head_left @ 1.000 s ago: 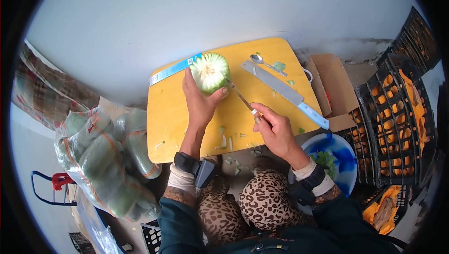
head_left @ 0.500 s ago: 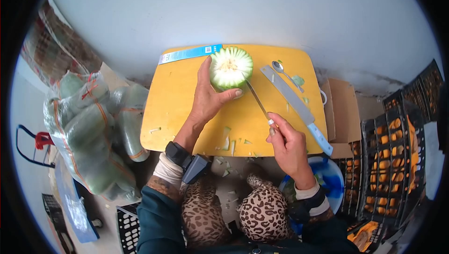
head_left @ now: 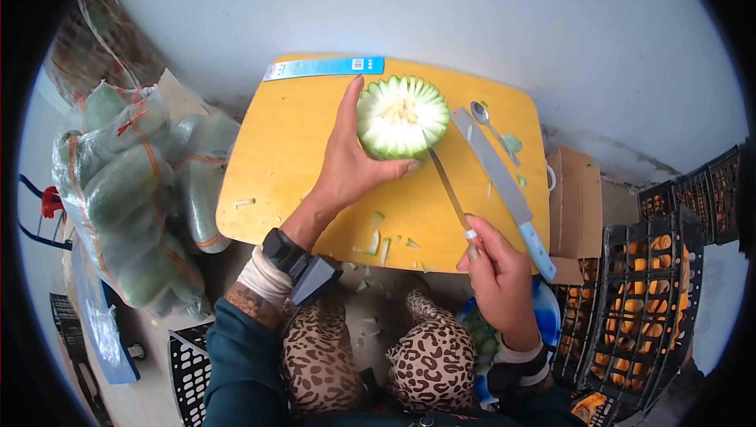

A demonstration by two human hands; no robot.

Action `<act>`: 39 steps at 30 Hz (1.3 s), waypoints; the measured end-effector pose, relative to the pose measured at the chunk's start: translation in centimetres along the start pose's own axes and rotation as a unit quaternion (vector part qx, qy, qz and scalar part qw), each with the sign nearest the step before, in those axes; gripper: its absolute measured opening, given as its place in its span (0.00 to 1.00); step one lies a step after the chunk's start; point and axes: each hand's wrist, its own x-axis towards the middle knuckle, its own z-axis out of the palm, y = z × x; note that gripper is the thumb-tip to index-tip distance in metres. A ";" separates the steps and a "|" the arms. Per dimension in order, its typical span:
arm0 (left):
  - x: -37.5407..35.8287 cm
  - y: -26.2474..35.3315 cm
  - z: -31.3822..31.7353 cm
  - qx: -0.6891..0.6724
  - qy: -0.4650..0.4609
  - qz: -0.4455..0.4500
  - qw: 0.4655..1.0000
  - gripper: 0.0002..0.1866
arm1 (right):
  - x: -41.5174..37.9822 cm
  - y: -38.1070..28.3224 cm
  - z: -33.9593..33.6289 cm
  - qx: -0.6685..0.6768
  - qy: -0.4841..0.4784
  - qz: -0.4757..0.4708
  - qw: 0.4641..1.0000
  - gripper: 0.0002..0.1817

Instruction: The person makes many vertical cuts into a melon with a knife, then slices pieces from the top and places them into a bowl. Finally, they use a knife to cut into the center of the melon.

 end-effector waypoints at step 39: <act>-4.1 2.9 -0.1 0.070 -0.084 0.015 0.994 0.60 | -4.6 0.8 1.8 -0.006 -0.014 -0.032 0.999 0.22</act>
